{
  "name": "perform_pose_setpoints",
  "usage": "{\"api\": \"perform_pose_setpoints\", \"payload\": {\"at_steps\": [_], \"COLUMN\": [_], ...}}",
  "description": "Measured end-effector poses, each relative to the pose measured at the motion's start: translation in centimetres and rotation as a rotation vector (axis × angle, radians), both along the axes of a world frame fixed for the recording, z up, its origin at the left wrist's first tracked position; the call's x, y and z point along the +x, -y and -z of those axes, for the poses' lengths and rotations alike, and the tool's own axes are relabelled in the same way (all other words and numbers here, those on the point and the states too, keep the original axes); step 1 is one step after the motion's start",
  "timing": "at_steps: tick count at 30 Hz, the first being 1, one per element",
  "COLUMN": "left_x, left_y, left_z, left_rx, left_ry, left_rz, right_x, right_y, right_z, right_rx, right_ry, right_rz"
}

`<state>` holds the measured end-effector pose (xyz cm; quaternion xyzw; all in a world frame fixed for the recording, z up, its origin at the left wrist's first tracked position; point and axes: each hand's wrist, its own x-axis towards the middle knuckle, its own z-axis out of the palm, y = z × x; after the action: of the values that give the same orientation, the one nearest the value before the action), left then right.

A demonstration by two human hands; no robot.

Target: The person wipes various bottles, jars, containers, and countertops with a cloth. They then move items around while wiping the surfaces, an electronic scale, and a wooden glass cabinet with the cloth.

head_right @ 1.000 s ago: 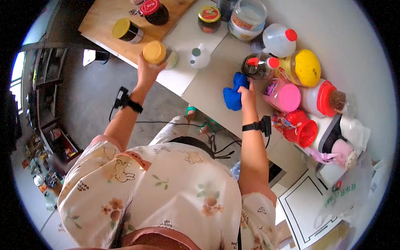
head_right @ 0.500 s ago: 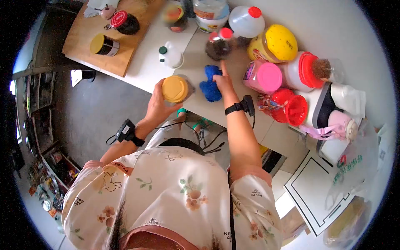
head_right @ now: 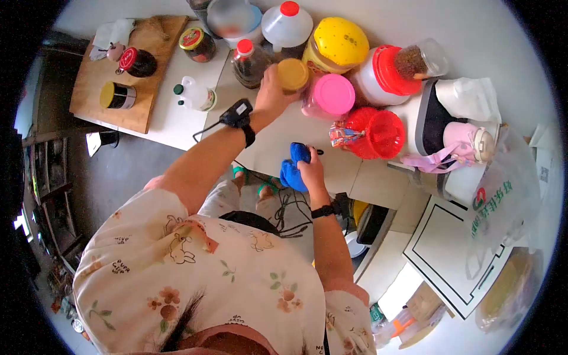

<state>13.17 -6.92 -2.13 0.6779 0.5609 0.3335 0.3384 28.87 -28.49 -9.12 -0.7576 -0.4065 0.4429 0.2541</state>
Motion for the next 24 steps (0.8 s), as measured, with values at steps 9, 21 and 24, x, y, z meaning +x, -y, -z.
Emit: {"api": "perform_pose_setpoints", "payload": {"at_steps": [9, 21, 24], "left_x": [2.1, -11.0, -20.6], "left_y": [-0.9, 9.2, 10.9], "left_z": [1.0, -2.0, -2.5], "left_rx": [0.010, -0.149, -0.274], "left_ry": [0.033, -0.057, 0.063], "left_rz": [-0.062, 0.118, -0.087], "right_x": [0.3, -2.8, -3.5], "right_y": [1.4, -3.7, -6.9], "right_z": [0.1, -0.6, -0.6], "right_rx": [-0.009, 0.166, 0.108], "right_ry": [-0.042, 0.008, 0.059], "right_rz": [0.067, -0.109, -0.212]}}
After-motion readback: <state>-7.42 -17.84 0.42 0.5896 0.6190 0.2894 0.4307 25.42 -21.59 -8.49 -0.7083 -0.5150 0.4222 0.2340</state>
